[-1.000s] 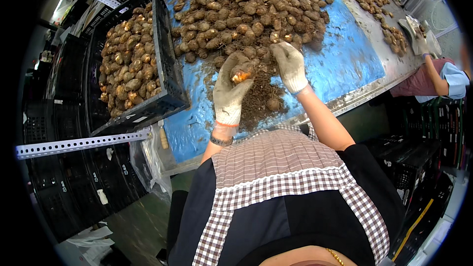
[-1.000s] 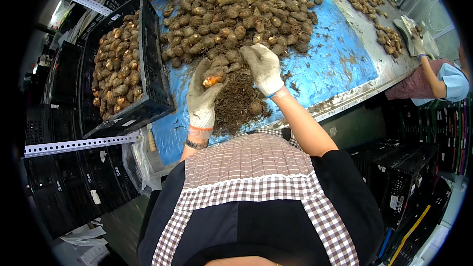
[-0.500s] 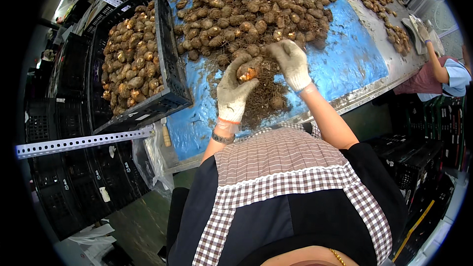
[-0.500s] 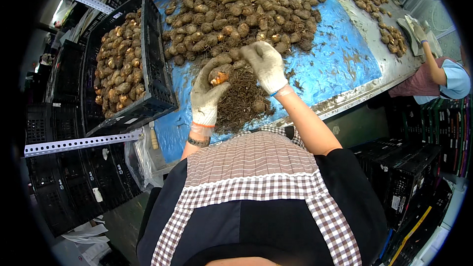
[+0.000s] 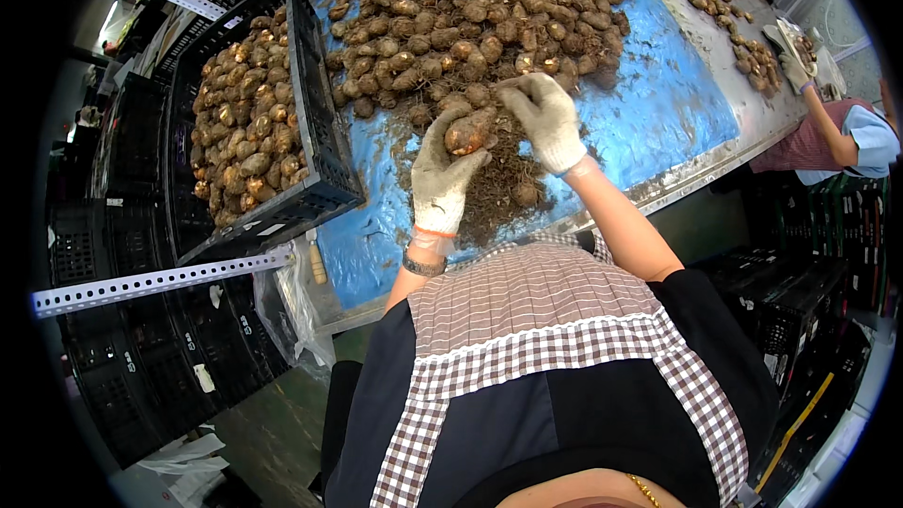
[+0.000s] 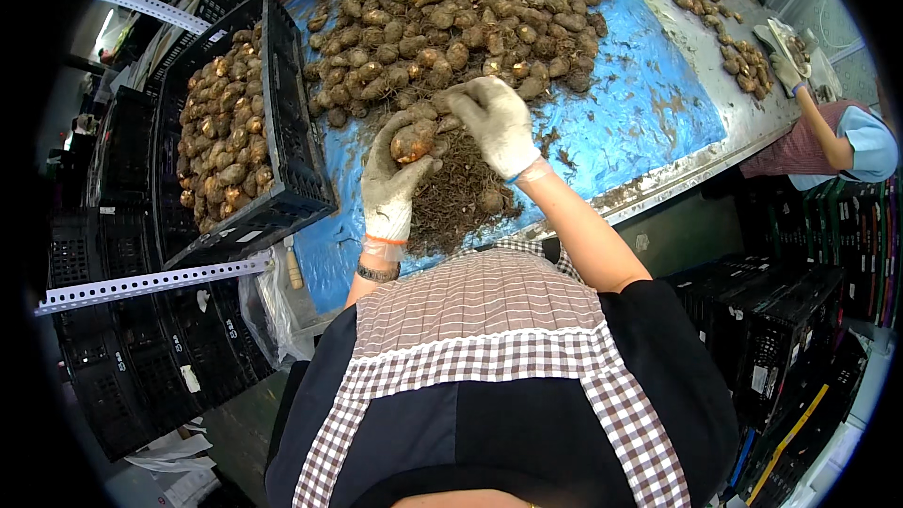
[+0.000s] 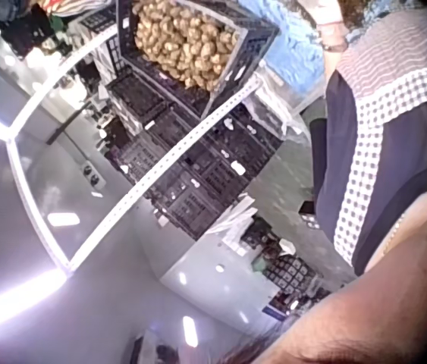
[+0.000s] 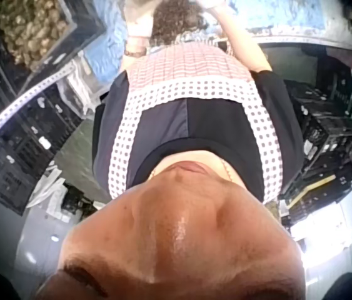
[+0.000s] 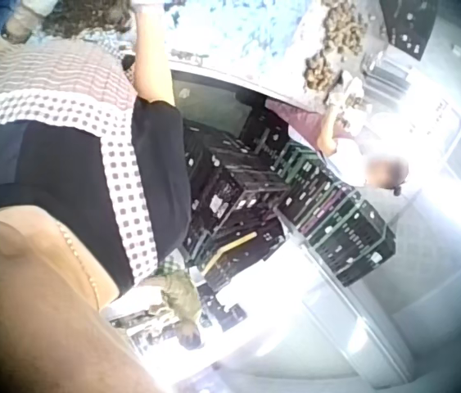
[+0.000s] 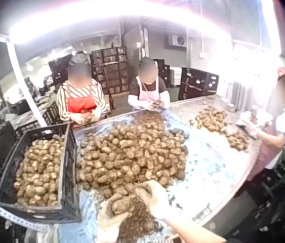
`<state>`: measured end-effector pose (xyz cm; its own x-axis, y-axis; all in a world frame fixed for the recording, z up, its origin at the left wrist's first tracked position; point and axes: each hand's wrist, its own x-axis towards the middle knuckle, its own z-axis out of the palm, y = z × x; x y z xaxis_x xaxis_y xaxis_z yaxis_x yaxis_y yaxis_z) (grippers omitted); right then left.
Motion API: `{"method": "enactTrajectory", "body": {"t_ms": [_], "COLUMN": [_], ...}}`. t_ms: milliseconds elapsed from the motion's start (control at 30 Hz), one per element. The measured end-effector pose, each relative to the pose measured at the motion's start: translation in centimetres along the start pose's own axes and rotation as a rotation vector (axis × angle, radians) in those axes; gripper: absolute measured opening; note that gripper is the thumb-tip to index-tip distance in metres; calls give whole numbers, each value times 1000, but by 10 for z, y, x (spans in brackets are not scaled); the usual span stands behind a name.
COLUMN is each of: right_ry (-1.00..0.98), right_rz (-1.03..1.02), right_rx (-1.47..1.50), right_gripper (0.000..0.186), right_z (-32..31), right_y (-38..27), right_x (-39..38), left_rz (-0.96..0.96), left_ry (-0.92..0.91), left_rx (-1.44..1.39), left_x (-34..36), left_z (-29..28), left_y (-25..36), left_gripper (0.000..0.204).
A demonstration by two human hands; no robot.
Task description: The person sorts through a pile of brown root vegetables on a table using gloved hands, picking them up to remove debris and placing them into a black crate.
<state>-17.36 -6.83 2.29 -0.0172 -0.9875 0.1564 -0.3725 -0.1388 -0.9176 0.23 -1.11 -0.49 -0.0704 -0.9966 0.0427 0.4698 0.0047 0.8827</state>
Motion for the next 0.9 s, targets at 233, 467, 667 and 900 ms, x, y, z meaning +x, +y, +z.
{"method": "enactTrajectory", "body": {"t_ms": [233,467,667,900], "right_ry": [-24,-127,-118,-151], "right_rz": [-416,92,-364,-256], "right_rx": [49,-52,-120,-221], "right_gripper": [18,15,25,26], "right_z": [11,-2,9,10], "right_y": [-5,8,-11,8], "right_x": [-24,1,-27,-15], "left_rz": [-35,-124,-9,-85], "left_ry": [46,23,28,-45], "left_rx": [0,243,696,675], "left_x": [2,-5,1,-4], "left_z": [8,11,12,14], "left_y": [-6,9,7,2], "left_gripper": [62,50,42,48]}}
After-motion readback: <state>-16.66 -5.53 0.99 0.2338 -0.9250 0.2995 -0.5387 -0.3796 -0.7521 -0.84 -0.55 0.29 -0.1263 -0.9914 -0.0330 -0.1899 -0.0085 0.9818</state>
